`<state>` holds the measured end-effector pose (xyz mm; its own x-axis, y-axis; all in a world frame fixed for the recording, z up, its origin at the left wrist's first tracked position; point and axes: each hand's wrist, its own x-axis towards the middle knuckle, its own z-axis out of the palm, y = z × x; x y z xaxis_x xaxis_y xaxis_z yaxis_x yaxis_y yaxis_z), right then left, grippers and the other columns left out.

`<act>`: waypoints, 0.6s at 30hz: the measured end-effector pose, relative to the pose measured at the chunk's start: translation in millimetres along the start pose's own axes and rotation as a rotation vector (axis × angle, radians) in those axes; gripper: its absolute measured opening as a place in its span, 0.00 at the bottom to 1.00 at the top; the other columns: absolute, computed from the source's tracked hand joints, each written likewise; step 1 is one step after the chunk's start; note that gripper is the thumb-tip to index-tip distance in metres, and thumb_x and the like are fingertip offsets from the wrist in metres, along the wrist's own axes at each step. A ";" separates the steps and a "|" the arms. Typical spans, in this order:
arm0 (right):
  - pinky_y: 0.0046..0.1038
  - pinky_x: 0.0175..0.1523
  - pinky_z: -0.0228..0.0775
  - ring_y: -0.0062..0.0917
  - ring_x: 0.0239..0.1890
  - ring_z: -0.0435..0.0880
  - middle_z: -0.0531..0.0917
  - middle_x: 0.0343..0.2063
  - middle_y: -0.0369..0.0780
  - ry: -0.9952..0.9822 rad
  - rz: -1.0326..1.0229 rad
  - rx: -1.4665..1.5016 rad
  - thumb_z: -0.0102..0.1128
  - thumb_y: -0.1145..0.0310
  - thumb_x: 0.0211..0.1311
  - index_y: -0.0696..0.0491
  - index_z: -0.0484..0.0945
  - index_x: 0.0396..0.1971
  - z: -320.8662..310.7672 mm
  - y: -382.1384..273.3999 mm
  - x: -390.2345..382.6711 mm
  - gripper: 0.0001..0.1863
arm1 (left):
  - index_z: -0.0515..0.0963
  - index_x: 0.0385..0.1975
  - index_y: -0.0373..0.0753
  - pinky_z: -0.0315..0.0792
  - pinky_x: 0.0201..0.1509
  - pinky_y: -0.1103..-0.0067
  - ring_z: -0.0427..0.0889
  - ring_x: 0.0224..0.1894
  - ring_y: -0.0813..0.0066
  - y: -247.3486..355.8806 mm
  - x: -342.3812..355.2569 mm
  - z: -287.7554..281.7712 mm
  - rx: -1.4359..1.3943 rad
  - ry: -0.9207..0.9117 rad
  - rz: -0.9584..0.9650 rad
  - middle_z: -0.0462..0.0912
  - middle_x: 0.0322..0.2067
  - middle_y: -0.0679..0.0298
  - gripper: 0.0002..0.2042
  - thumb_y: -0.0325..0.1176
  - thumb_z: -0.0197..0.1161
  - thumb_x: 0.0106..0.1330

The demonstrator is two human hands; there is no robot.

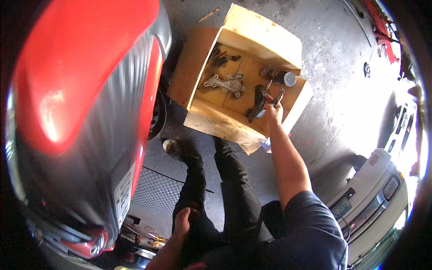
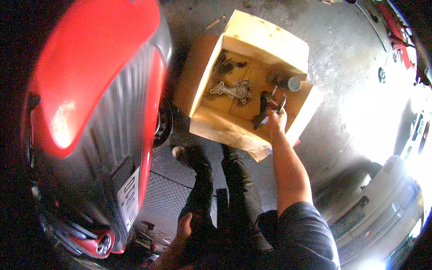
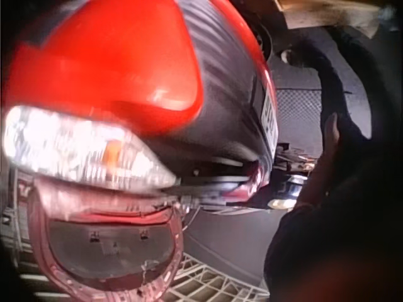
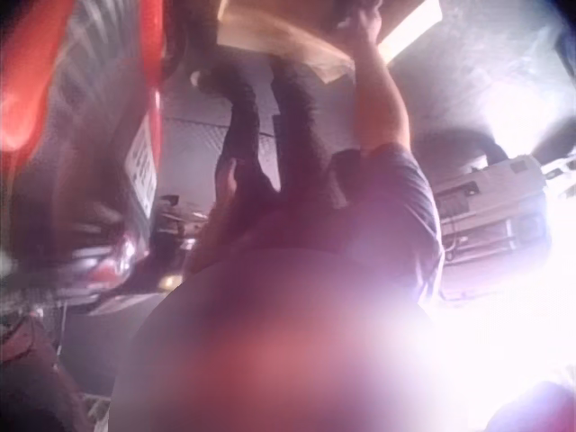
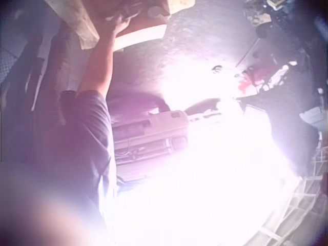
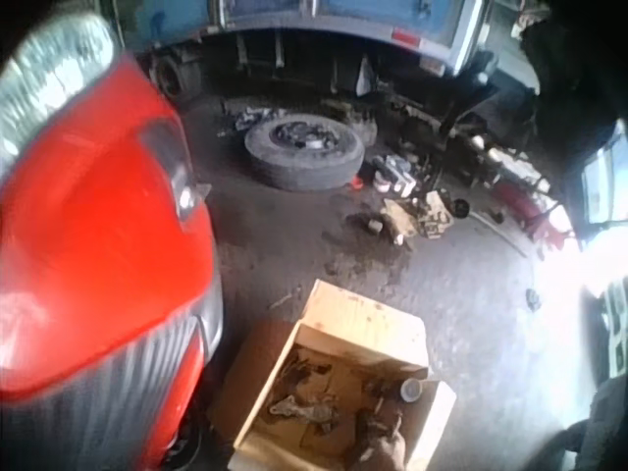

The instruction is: The person works on a car engine with the hood open, using a rag to wipe components and a socket wrench to tighten bolts on the cylinder head. They retrieve parts from a box and continue adjusting engine components throughout the clip.

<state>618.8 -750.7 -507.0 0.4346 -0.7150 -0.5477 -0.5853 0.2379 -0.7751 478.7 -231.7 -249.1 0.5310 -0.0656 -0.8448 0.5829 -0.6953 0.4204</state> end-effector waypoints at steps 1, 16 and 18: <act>0.20 0.35 0.66 0.15 0.26 0.72 0.76 0.24 0.30 -0.003 0.018 -0.007 0.53 0.76 0.46 0.59 0.82 0.42 -8.0 -19.7 -15.3 0.20 | 0.79 0.39 0.31 0.74 0.49 0.73 0.82 0.40 0.66 16.4 -4.8 -7.1 -0.165 -0.057 -0.060 0.84 0.36 0.57 0.16 0.39 0.49 0.73; 0.41 0.40 0.76 0.40 0.33 0.86 0.85 0.28 0.50 -0.660 -0.508 -1.114 0.60 0.55 0.56 0.55 0.83 0.34 -132.4 -439.6 -386.5 0.17 | 0.74 0.53 0.31 0.56 0.62 0.54 0.73 0.55 0.49 470.1 -391.8 -213.3 -0.038 -1.025 1.627 0.77 0.50 0.52 0.38 0.59 0.67 0.51; 0.42 0.47 0.75 0.42 0.40 0.86 0.85 0.32 0.50 -0.758 -0.480 -1.157 0.61 0.56 0.52 0.53 0.82 0.40 -144.5 -449.4 -421.9 0.20 | 0.74 0.52 0.30 0.59 0.59 0.56 0.76 0.52 0.52 464.3 -439.7 -235.2 0.231 -0.956 1.703 0.78 0.48 0.51 0.38 0.59 0.67 0.49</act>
<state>599.5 -650.9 117.9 0.7764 0.0254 -0.6297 -0.3356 -0.8290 -0.4473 660.6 -357.4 395.4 -0.1375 -0.8983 0.4174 -0.2082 0.4382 0.8744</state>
